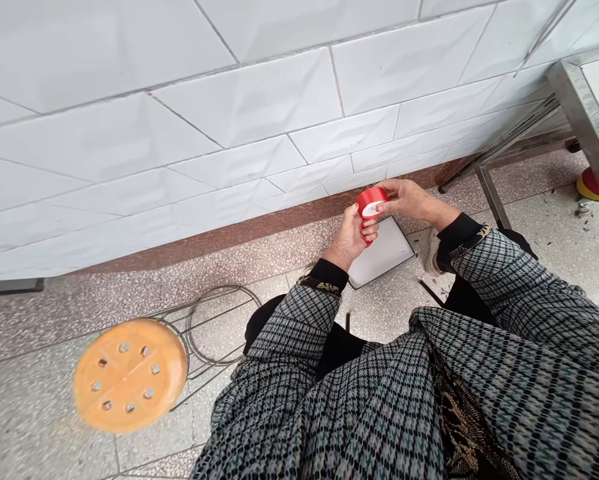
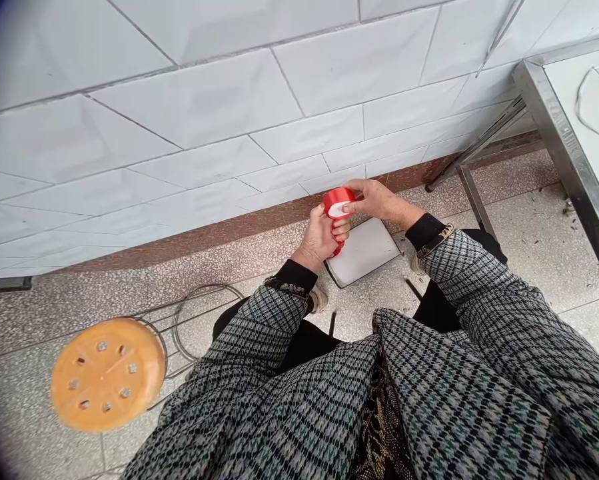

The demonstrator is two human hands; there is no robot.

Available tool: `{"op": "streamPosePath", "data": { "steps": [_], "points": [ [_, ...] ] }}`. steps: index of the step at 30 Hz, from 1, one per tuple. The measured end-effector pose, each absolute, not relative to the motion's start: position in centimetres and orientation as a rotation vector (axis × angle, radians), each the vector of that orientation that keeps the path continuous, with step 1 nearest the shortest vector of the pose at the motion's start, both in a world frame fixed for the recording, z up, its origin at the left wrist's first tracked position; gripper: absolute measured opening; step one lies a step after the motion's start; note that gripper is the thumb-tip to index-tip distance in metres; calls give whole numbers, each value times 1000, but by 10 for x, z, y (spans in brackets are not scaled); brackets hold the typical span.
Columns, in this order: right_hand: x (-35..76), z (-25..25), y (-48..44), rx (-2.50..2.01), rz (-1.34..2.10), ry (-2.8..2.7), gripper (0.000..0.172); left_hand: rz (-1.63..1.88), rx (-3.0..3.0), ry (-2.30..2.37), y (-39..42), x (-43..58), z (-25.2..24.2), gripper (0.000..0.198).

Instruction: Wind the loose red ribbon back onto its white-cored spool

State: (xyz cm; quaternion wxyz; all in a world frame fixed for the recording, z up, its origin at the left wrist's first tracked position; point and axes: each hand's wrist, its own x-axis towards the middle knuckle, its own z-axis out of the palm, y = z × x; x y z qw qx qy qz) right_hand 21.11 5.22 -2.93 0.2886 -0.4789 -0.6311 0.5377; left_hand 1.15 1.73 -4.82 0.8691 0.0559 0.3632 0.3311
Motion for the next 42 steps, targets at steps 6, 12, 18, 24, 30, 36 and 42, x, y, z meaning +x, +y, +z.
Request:
{"op": "streamPosePath", "data": {
  "steps": [6, 12, 18, 24, 30, 36, 42],
  "points": [
    [213, -31, 53, -1189, 1383, -1681, 36, 702, 159, 787, 15, 12, -48, 51],
    [216, -20, 54, -1152, 1122, -1995, 21, 666, 253, 841, 15, 9, -46, 64],
    [215, -14, 51, -1070, 1093, -2106, 21, 702, 326, 859, 14, 6, -40, 47],
    [222, -15, 47, -1064, 1173, -1858, 37, 835, 337, 826, 13, 8, -46, 54],
    [218, -15, 43, -1076, 1284, -1841, 36, 869, 294, 855, 13, 8, -45, 64],
    [203, -16, 37, -1214, 1092, -1843, 31, 867, 297, 863, 10, 8, -49, 63],
    [199, -17, 33, -1279, 989, -1815, 21, 871, 329, 842, 9, 9, -53, 61]
  ]
}}
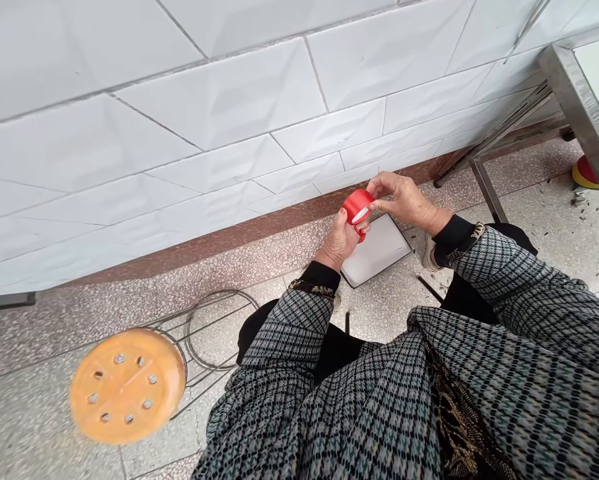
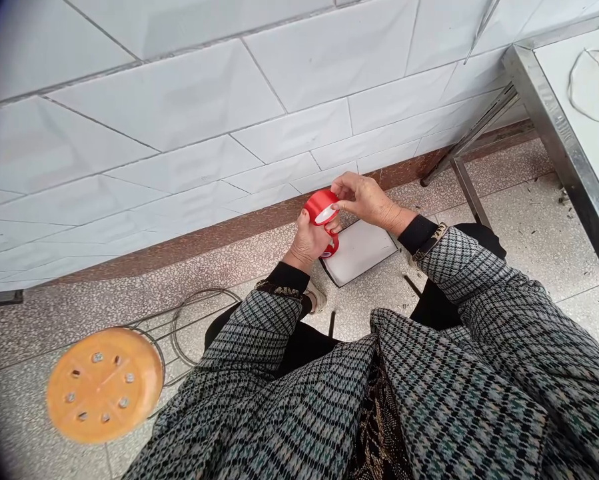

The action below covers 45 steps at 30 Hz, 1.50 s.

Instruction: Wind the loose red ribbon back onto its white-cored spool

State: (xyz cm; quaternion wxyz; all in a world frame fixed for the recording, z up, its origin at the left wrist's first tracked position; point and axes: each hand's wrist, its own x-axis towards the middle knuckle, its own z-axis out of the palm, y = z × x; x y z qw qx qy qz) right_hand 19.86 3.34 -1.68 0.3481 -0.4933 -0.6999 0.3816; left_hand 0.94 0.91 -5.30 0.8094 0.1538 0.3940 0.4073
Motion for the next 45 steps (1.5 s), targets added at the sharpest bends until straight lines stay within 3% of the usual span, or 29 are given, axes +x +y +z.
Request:
{"op": "streamPosePath", "data": {
  "steps": [6, 11, 20, 25, 31, 33, 38, 42, 45],
  "points": [
    [199, -24, 36, -1323, 965, -1847, 18, 855, 340, 904, 7, 13, -51, 61],
    [200, -27, 38, -1211, 868, -1899, 29, 877, 291, 876, 8, 14, -50, 60],
    [205, -25, 35, -1218, 784, -2083, 14, 876, 331, 872, 7, 14, -51, 57],
    [202, -22, 32, -1249, 648, -2167, 26, 882, 297, 914, 7, 17, -49, 51],
    [207, -23, 34, -1159, 633, -2264, 12, 891, 319, 860, 5, 17, -50, 50],
    [208, -29, 37, -1105, 667, -2215, 12, 899, 339, 848, 5, 16, -53, 52],
    [210, -33, 43, -1008, 961, -1991, 49, 944, 430, 718, 5, 16, -63, 60],
    [209, -27, 43, -991, 1247, -1845, 33, 935, 455, 660, 4, 16, -65, 64],
    [207, -26, 42, -1064, 1296, -1722, 30, 927, 423, 693, 4, 16, -64, 62]
  ]
}}
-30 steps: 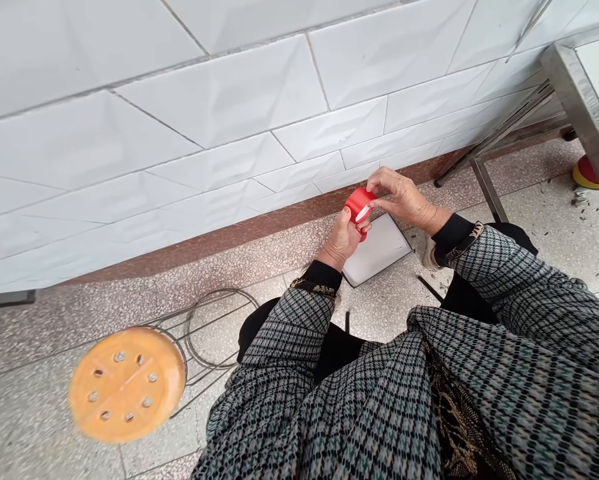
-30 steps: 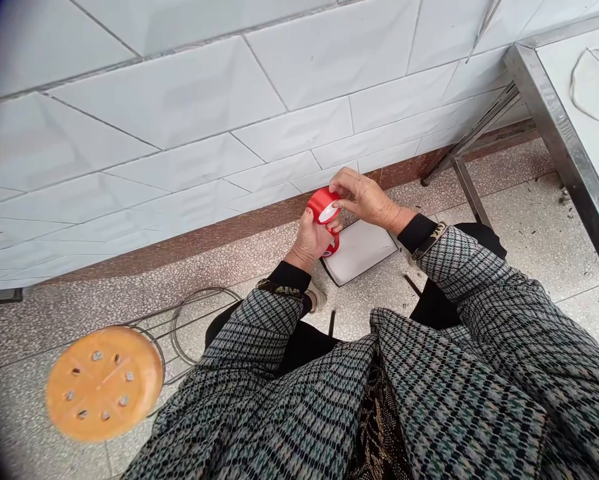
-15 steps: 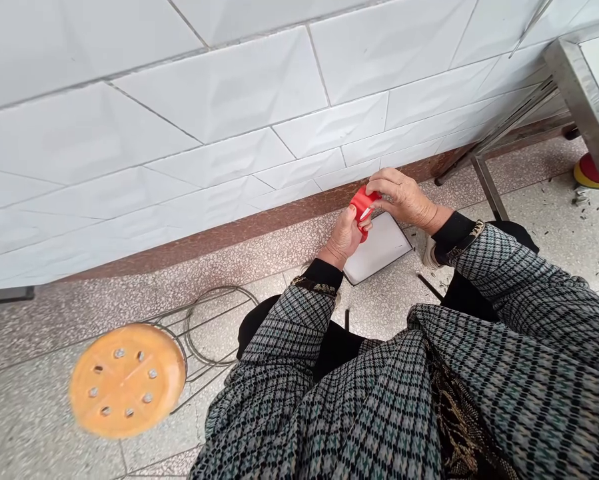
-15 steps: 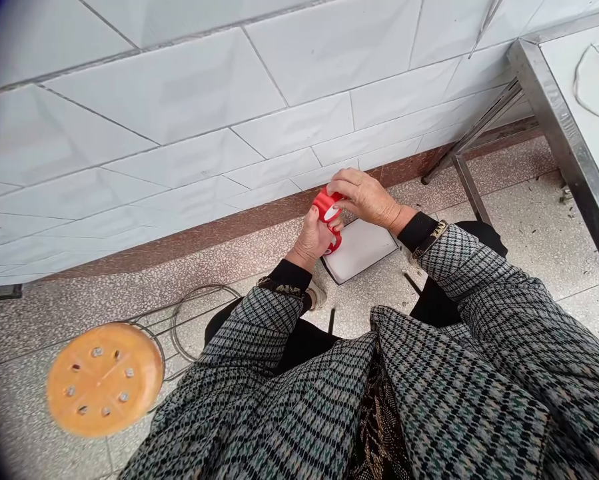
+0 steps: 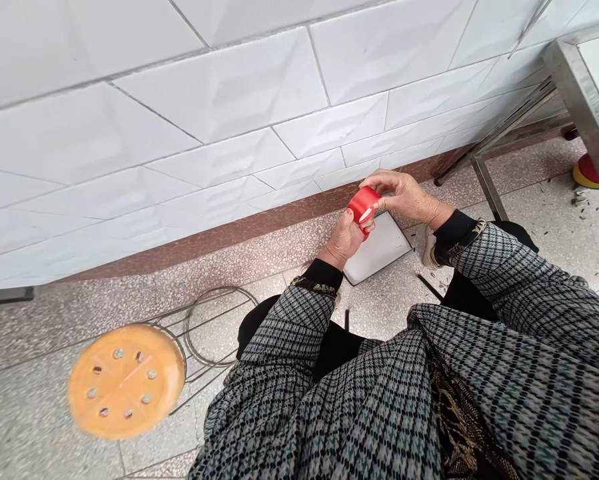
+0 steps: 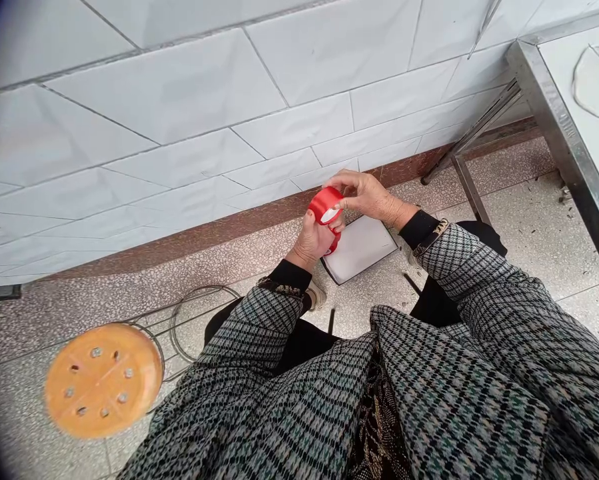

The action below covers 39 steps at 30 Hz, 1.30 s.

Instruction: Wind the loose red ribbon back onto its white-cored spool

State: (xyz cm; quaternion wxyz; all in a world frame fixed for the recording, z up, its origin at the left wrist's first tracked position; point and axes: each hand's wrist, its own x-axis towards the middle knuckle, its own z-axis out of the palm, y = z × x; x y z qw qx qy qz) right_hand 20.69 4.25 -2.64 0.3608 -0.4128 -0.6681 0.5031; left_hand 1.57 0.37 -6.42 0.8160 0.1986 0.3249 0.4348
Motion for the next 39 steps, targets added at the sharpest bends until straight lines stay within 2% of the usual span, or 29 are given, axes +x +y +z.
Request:
{"op": "streamPosePath", "data": {
  "steps": [9, 15, 20, 24, 28, 31, 37, 39],
  "points": [
    [209, -21, 43, -1093, 1236, -1787, 35, 893, 443, 702, 4, 14, -65, 65],
    [208, -25, 43, -1003, 1507, -1695, 45, 880, 461, 721, 2, 17, -58, 64],
    [216, -13, 43, -927, 1713, -1514, 53, 881, 541, 724, 4, 18, -62, 56],
    [229, 4, 45, -950, 1674, -1489, 52, 856, 755, 737, 11, 11, -70, 42],
    [240, 11, 50, -1016, 1605, -1581, 55, 784, 918, 765, 18, 2, -69, 41],
    [247, 9, 52, -1087, 1522, -1732, 49, 723, 946, 800, 19, 0, -61, 41],
    [255, -3, 55, -1324, 1163, -2173, 23, 691, 829, 883, 16, 6, -53, 32],
    [254, -6, 56, -1343, 1079, -2242, 19, 695, 735, 926, 16, 9, -52, 36]
  ]
}}
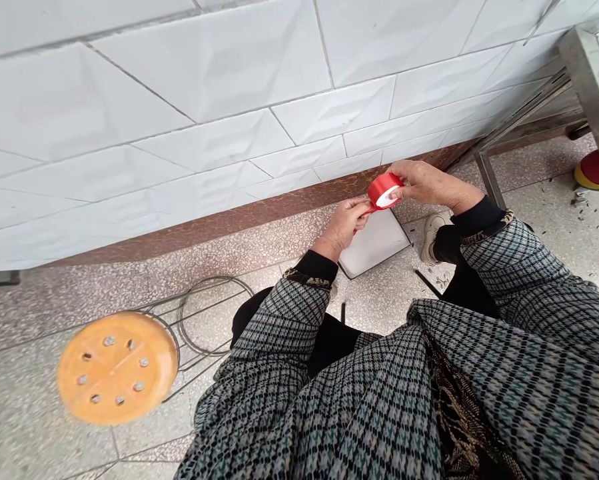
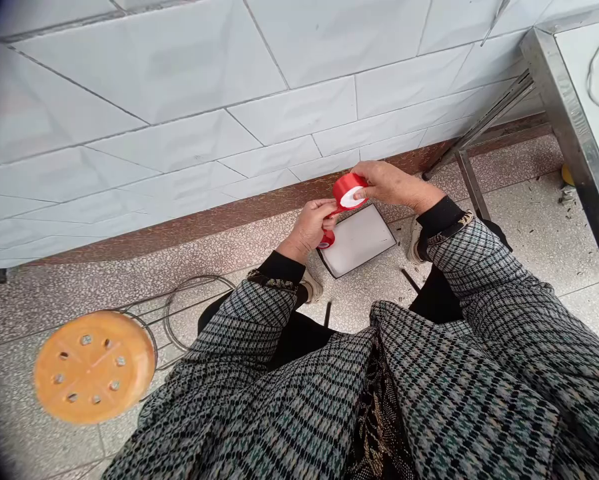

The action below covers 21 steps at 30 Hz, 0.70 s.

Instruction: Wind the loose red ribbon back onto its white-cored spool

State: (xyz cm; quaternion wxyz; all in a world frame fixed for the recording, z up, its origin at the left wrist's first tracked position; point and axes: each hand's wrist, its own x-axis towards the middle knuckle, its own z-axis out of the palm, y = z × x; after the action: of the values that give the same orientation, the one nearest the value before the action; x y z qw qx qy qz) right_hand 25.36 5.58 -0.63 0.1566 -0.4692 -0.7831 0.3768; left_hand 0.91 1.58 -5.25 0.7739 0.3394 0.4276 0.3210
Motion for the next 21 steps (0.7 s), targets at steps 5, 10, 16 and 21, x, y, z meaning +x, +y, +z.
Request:
{"op": "streamPosePath", "data": {
  "steps": [5, 10, 16, 21],
  "points": [
    [246, -15, 54, -1283, 971, -2397, 17, 622, 489, 953, 14, 13, -54, 56],
    [233, -22, 46, -1313, 745, -2585, 12, 536, 545, 977, 10, 14, -70, 62],
    [222, -18, 43, -1350, 804, -2470, 17, 665, 487, 958, 11, 23, -70, 45],
    [218, -18, 44, -1303, 1198, -1894, 34, 840, 372, 827, 9, 28, -49, 44]
  ]
}}
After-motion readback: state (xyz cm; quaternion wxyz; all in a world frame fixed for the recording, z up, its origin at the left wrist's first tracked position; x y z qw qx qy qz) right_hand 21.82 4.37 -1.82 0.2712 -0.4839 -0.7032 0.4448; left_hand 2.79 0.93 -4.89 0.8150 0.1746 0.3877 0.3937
